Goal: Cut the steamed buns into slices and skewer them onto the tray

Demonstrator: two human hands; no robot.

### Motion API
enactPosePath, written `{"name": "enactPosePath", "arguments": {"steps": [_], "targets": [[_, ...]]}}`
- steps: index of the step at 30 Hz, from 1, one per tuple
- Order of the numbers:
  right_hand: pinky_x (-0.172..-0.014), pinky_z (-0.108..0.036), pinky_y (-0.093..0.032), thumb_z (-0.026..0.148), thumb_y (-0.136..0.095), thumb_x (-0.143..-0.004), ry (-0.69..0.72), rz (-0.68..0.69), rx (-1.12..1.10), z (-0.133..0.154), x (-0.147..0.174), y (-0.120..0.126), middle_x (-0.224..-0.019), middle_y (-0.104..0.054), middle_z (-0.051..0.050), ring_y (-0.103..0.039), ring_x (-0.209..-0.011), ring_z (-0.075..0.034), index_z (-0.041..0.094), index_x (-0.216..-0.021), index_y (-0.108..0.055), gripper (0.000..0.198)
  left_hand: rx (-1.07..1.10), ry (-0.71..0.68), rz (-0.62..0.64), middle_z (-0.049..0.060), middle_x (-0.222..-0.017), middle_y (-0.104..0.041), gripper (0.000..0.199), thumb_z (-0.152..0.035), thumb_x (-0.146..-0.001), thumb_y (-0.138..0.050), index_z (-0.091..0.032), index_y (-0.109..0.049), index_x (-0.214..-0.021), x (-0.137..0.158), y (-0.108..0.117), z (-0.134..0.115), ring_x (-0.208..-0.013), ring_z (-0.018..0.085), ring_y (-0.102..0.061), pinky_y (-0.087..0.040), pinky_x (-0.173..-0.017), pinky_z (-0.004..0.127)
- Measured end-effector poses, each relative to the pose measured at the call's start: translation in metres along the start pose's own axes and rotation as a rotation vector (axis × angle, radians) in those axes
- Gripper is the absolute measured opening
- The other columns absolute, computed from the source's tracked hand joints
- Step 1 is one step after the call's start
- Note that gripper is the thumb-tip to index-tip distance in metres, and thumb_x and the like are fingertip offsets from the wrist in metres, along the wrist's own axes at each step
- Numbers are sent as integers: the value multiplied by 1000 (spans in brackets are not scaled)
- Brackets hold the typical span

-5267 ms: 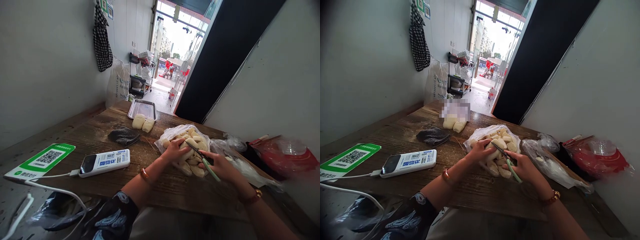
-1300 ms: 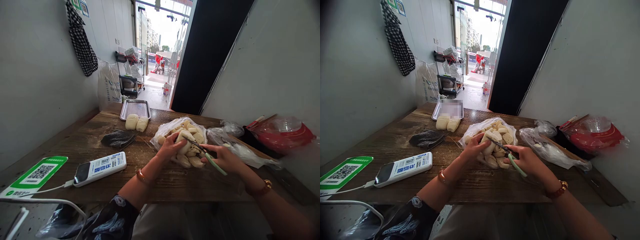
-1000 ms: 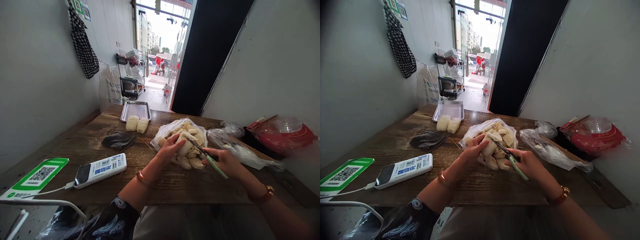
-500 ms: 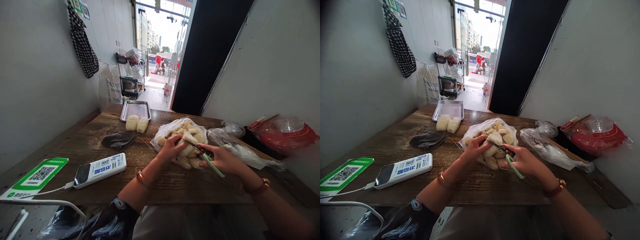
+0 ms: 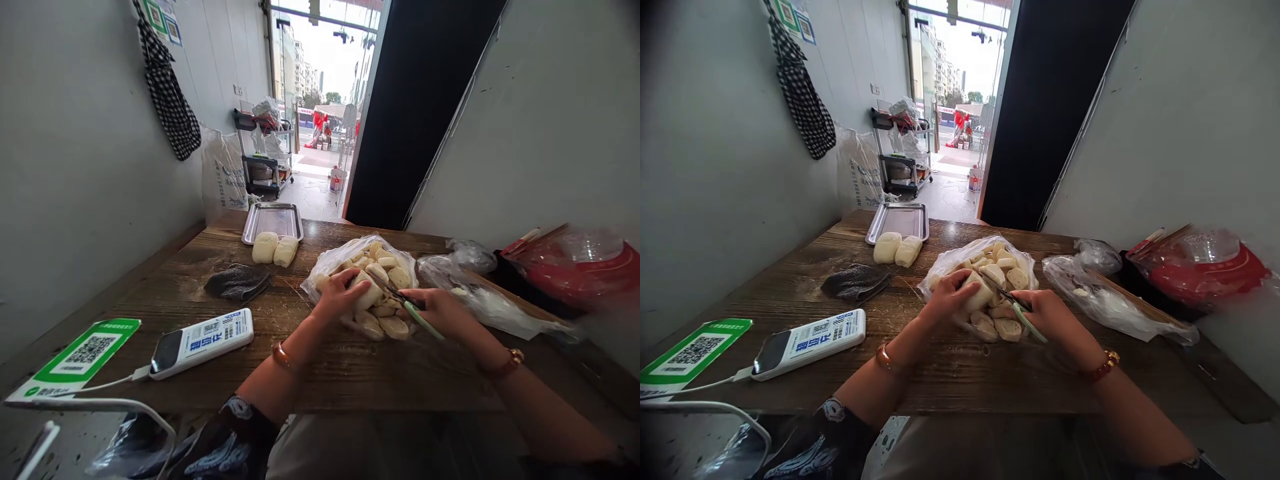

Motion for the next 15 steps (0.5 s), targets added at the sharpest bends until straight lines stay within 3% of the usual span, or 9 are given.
{"name": "enactPosePath", "arguments": {"steps": [5,10,15], "targets": [[-73,-41,-59,62,-65,-83,-95,-22,-127,-20,-6,-3,-91,-82,-8,-75,-84,-32,15,-123,-76,63,319,92,-53,5,-94,-72,49,-53,-71,-82,-16,-72,-100,1,1,7,-84,17,-62,-49,-75,26],[-87,-46,-56,60,-71,-77,-139,-123,-62,-18,10,10,-110,-79,-14,-72,-102,-37,13,-134,-68,74,468,110,-61,3,-95,-72,48,-56,-74,-80,-18,-69,-103,0,0,7,-84,15,-62,-50,-73,23],[-91,-42,-55,54,-71,-77,-86,-65,7,4,24,14,-118,-76,-13,-71,-104,-33,12,-141,-61,77,530,118,-38,9,-109,-72,61,-66,-77,-73,-16,-66,-113,-1,-4,9,-101,22,-65,-54,-89,32]]}}
Point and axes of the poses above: each hand's wrist, its own x-axis away from the middle knuckle, its own y-axis out of the back of the hand, z = x × y, the point moved 5 cm from there along -x, towards the middle knuckle
